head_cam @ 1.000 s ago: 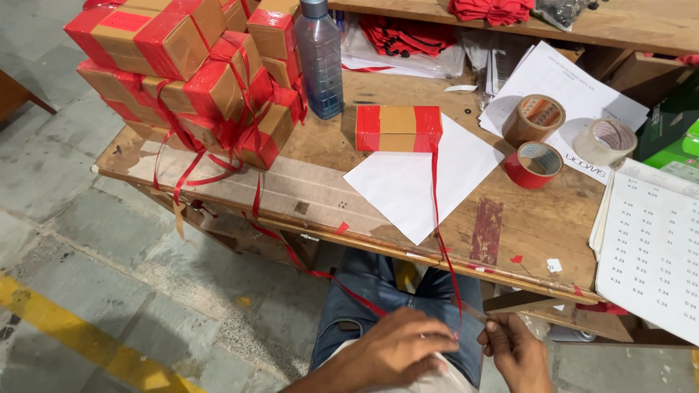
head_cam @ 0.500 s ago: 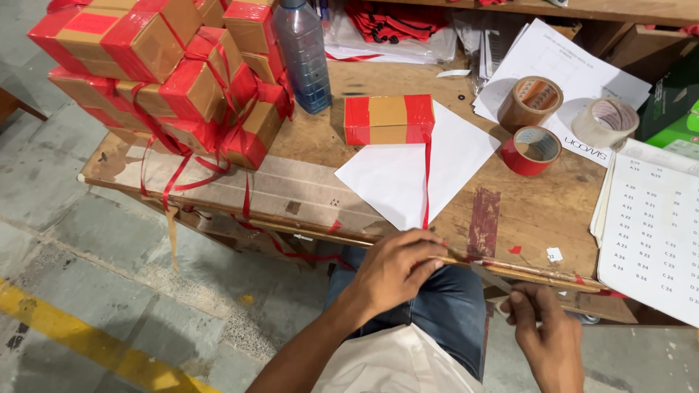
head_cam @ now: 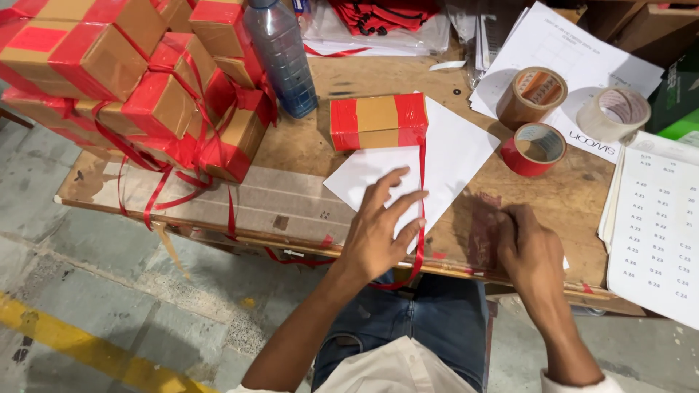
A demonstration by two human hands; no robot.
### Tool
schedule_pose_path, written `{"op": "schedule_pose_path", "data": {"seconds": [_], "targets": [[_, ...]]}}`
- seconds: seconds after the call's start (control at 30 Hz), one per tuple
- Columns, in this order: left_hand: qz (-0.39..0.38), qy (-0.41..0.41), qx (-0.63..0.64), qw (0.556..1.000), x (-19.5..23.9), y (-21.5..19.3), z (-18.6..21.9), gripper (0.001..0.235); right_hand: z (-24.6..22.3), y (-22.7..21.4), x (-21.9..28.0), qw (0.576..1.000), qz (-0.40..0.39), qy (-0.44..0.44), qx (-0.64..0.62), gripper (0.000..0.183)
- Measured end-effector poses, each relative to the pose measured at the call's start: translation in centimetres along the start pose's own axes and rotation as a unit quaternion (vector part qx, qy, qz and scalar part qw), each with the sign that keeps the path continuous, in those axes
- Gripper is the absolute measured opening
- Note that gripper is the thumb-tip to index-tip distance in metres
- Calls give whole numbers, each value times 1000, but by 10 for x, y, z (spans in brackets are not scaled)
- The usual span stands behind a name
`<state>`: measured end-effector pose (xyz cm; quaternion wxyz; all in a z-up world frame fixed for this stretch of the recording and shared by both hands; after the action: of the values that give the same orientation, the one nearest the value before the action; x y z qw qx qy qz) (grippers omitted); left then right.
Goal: The person wraps cardboard boxes with red tape, ties red ribbon around a box, and stacks finished boxes on the table. They then handle red fabric pouches, opening and folding them on the table.
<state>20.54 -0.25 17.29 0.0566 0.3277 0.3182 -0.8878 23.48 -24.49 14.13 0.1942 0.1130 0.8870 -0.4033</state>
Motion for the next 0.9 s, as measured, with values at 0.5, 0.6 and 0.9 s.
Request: {"op": "schedule_pose_path", "data": {"seconds": [0.5, 0.6, 0.9], "targets": [[38, 18, -187, 981, -64, 9, -69, 84, -11, 48, -55, 977, -5, -143, 159, 30], [32, 8, -216, 976, -68, 16, -85, 83, -11, 49, -53, 976, 5, -162, 148, 29], [67, 66, -277, 956, -51, 37, -116, 67, -27, 48, -55, 979, -1, -165, 117, 31]]}}
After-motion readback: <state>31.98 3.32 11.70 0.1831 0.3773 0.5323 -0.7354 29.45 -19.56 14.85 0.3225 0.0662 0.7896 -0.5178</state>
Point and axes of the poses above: each hand's wrist, its own x-axis away from the middle knuckle, its own y-axis out of the palm, z = x × y, the point moved 5 cm from there along -x, towards the middle knuckle, and after that the axes turned 5 degrees about z, right-handed, at the moved point
